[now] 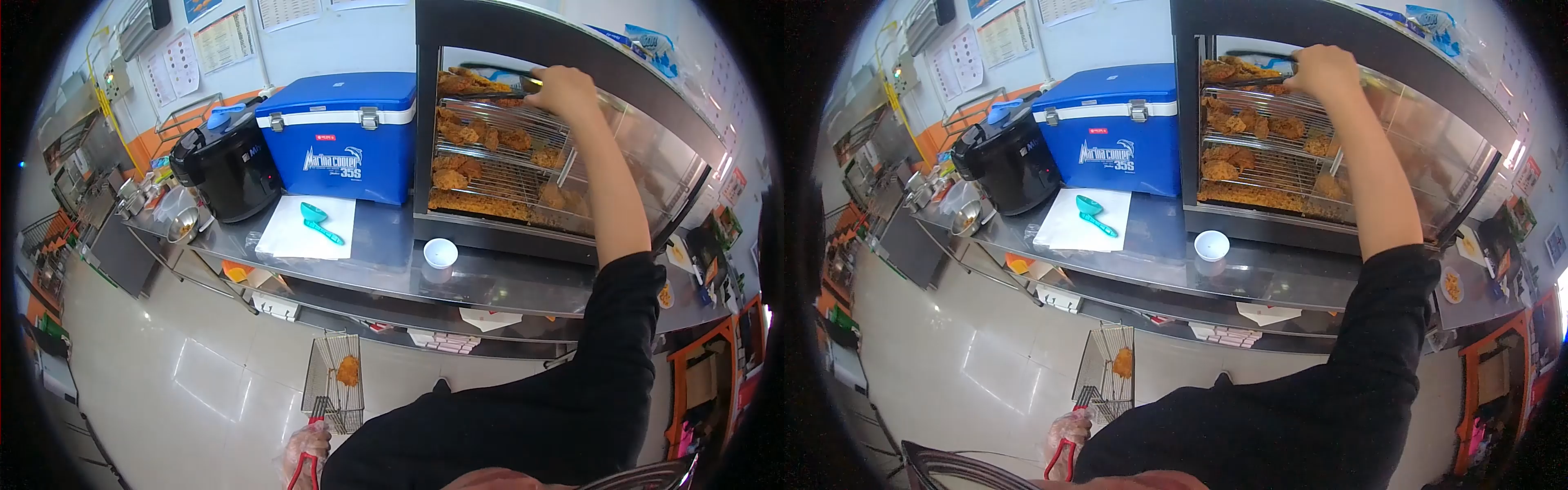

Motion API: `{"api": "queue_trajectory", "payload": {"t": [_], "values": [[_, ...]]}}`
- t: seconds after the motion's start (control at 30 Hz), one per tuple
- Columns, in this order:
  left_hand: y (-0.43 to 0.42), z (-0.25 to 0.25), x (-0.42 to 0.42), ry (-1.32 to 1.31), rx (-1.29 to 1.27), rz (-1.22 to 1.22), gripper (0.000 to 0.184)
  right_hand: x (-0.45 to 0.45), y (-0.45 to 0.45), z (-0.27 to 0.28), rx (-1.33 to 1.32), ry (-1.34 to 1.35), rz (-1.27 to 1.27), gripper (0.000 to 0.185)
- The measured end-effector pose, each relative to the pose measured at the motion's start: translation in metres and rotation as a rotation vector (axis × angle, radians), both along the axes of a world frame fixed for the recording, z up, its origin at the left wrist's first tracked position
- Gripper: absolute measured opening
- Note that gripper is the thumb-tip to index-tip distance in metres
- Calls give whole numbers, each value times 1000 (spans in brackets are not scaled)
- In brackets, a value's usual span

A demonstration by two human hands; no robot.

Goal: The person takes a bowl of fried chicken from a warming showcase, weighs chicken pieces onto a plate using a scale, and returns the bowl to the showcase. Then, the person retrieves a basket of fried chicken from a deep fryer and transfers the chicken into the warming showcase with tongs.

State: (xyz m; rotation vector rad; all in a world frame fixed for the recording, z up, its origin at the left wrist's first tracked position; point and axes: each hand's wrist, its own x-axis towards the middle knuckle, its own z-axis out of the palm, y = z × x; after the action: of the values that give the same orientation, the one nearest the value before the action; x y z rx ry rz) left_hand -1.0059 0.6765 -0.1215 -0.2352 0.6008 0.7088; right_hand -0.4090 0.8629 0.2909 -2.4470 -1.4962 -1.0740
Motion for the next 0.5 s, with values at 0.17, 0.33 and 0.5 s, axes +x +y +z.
{"api": "queue_trajectory", "payload": {"t": [0.17, 0.33, 0.5], "values": [[-6, -2, -4, -472, -174, 78, 11, -5, -59, 16, 51, 133, -28, 73], [-17, 18, 0, -377, -169, 136, 7, -31, -125, -53, 99, 218, 174, 70], [-33, 42, -4, -269, -128, 92, 14, -128, -118, -202, -343, 545, 624, 70]]}}
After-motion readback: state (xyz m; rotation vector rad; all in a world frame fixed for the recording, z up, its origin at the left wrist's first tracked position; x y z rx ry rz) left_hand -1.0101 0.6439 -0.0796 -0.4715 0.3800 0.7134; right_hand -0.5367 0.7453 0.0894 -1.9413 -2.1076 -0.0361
